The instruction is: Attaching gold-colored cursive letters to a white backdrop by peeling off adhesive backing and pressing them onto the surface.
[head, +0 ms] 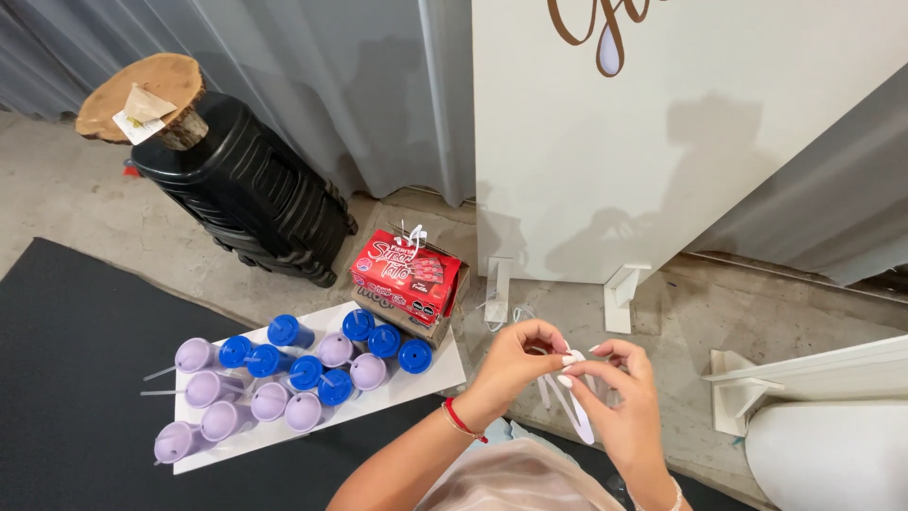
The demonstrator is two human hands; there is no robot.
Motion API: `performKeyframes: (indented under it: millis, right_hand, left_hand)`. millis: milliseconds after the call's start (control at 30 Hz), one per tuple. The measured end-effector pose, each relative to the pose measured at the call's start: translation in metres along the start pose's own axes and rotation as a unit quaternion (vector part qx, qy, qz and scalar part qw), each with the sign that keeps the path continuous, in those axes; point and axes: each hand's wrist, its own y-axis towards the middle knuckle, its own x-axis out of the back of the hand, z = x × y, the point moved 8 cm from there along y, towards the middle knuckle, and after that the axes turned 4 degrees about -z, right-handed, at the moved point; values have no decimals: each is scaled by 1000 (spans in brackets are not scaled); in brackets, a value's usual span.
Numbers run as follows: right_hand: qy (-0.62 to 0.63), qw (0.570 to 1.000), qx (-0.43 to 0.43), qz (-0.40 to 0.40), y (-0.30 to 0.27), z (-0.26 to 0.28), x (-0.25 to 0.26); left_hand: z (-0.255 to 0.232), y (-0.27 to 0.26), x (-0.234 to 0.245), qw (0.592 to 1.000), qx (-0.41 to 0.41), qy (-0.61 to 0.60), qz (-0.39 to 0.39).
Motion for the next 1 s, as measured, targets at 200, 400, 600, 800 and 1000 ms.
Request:
performKeyframes:
  millis: [200, 400, 600, 800, 1000]
  right_hand:
    - [65, 989, -131, 30, 2, 0, -2]
    - [144, 965, -214, 44, -3, -4, -3]
    - [233, 952, -192, 43, -3, -12, -7]
    - [291, 939, -176, 48, -2, -3, -12]
    - [331, 932, -146, 23, 0, -12, -18]
  left_hand:
    - [-11, -3, 3, 994, -28, 97, -41]
    - [-12, -6, 4, 994, -36, 104, -18]
    - [-24, -19, 13, 993, -107, 42, -28]
    - [21, -30, 9, 992, 52, -108, -41]
    - [-7, -37, 22, 945, -51, 286, -149]
